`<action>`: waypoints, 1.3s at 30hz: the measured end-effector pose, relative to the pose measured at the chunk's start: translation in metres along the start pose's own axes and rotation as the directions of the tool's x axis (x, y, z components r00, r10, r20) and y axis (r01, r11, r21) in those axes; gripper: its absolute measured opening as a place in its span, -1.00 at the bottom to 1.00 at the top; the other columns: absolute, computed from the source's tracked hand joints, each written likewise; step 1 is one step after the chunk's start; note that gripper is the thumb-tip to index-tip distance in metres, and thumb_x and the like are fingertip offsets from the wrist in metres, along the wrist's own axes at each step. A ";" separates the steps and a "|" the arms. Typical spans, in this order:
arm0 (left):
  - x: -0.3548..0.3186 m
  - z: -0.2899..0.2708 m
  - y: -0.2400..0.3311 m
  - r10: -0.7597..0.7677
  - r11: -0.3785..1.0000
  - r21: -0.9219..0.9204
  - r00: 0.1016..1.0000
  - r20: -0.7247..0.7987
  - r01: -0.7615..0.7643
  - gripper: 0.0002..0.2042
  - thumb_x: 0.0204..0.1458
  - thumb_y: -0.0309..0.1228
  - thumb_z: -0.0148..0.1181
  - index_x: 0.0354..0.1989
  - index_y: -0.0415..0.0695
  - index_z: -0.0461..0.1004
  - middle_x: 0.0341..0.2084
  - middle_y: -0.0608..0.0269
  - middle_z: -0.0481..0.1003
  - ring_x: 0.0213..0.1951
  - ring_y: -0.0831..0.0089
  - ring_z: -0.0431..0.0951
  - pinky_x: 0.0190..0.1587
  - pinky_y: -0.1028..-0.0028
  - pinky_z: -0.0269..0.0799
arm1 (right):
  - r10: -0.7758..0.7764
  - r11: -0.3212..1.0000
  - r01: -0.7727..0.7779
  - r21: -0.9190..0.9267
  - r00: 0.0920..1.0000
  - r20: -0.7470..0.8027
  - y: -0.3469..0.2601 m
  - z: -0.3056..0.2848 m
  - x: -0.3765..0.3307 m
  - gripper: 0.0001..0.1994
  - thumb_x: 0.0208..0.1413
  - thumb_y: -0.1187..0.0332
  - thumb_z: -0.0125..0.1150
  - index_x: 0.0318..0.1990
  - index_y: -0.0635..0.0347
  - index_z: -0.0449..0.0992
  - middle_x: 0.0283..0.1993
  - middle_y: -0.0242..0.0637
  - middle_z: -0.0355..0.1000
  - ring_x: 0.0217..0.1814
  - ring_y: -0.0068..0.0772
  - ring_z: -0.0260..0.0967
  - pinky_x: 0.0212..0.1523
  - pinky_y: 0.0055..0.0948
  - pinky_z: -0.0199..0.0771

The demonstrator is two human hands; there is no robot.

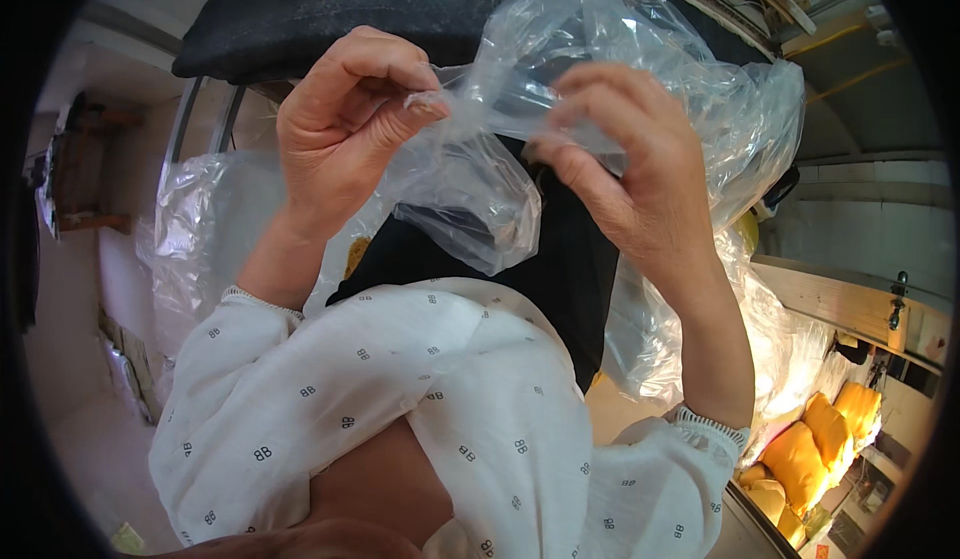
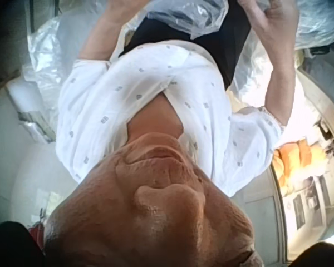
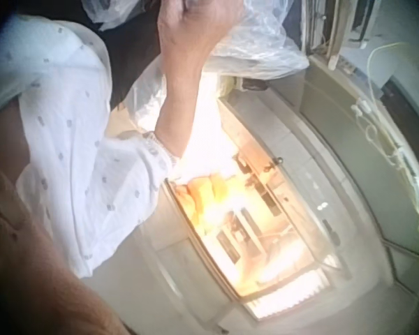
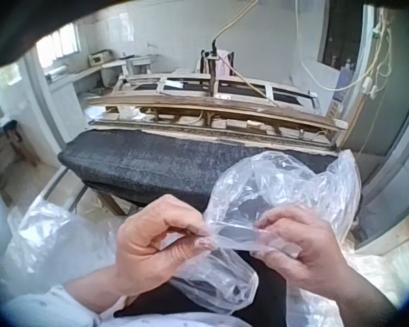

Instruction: Wrapping a large foam or rubber object in clear plastic sheeting at a workbench.

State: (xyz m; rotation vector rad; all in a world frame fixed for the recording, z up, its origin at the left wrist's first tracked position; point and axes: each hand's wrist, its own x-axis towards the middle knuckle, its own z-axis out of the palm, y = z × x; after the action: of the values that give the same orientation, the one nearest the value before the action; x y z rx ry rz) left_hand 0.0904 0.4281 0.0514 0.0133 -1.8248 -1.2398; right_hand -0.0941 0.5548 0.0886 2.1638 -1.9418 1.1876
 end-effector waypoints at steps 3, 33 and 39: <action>-0.001 -0.009 0.009 -0.015 0.996 0.084 0.997 -0.078 0.022 -0.83 -0.07 -0.68 0.17 -0.29 -0.24 0.43 -0.34 0.28 0.39 -0.34 0.65 0.38 -0.29 0.66 0.36 | 0.029 0.988 -0.035 0.151 0.999 0.037 -0.016 0.003 -0.001 -0.84 -0.08 0.41 0.24 -0.40 0.26 0.39 -0.42 -0.29 0.40 -0.36 -0.31 0.36 -0.28 -0.44 0.32; -0.010 -0.417 -0.182 0.125 0.179 0.745 0.736 -0.666 0.643 -0.69 0.04 -0.25 0.03 -0.18 -0.24 0.42 -0.27 -0.02 0.47 -0.21 0.15 0.49 -0.11 0.33 0.34 | 0.983 -0.036 -0.265 -0.964 0.167 -0.083 0.237 -0.385 -0.420 -0.81 -0.05 0.45 -0.03 -0.33 0.16 0.54 -0.23 -0.09 0.47 -0.08 -0.12 0.41 -0.12 -0.21 0.40; -0.011 -0.426 -0.232 0.000 -0.067 0.581 0.583 -0.813 0.811 -0.68 0.03 -0.26 -0.04 -0.17 -0.23 0.43 -0.17 -0.12 0.44 -0.09 -0.04 0.43 -0.06 0.18 0.30 | -0.359 -0.102 -0.584 -0.806 0.777 -0.517 0.313 -0.487 -0.192 -0.60 0.06 0.18 -0.14 -0.15 0.32 0.44 -0.32 -0.06 0.45 -0.35 -0.24 0.41 -0.31 -0.34 0.39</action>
State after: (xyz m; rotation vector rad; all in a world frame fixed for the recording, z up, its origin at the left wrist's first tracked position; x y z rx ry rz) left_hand 0.2798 0.0047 -0.0904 1.8252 -1.6503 0.0684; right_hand -0.6049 0.8727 0.1904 0.5075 -1.5955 -0.0267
